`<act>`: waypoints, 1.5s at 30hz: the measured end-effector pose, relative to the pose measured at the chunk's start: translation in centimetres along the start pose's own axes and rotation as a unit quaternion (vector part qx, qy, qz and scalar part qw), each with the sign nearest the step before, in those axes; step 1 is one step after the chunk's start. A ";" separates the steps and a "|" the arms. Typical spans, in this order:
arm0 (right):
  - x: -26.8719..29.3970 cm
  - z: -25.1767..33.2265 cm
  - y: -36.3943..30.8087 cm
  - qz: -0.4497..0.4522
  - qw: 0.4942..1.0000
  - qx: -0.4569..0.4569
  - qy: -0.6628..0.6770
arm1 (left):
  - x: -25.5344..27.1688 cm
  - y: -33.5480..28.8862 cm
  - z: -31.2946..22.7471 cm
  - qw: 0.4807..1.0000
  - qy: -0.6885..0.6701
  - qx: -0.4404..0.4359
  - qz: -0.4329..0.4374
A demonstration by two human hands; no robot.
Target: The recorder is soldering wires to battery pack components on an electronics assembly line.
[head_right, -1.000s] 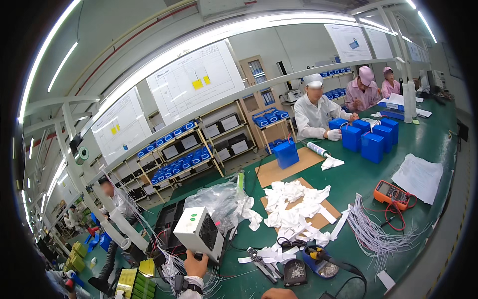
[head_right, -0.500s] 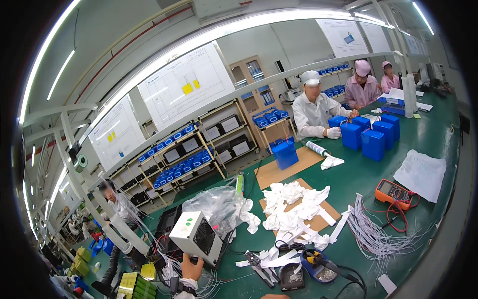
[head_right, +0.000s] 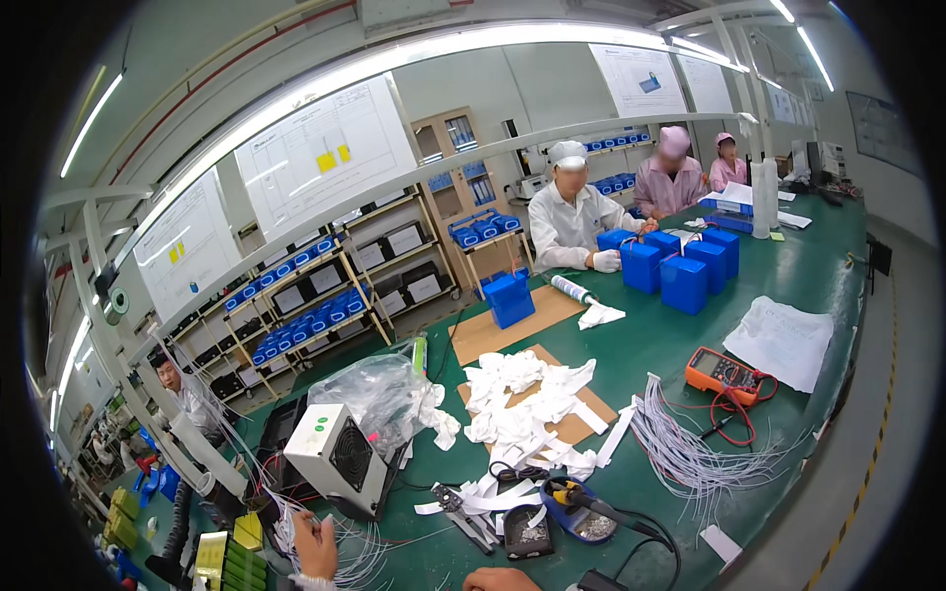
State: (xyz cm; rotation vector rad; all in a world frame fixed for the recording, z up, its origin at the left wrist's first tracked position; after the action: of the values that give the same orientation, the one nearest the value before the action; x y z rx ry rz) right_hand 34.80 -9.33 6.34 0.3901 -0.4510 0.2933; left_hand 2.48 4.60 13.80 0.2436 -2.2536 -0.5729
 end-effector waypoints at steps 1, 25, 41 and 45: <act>0.2 0.3 -0.1 -0.006 1.000 -0.004 -0.008 | 0.5 -1.2 -0.5 0.999 -0.027 -0.042 0.005; 1.1 2.9 0.3 -0.016 0.993 -0.079 0.092 | -8.4 -13.3 -12.0 0.961 -0.057 -0.189 0.191; 7.0 2.6 0.6 0.021 0.988 -0.141 0.054 | -4.0 -11.4 -8.4 0.952 -0.256 0.043 0.165; 6.8 2.0 0.8 0.126 0.985 -0.114 -0.007 | -3.2 -10.5 -8.8 0.940 -0.290 0.056 0.171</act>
State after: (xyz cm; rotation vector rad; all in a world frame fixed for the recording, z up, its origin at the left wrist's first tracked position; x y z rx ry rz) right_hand 39.62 -8.25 11.45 0.1105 -0.5429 0.4792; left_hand 11.05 -6.39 11.98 -0.3033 -2.8143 -0.3558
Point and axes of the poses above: each hand's wrist, its own y-axis towards the middle knuckle, its own x-axis out of the back of the hand, z = x × y, the point moved 5 cm from there along y, towards the middle knuckle, and after that the axes turned 12 degrees about z, right-handed, at the moved point
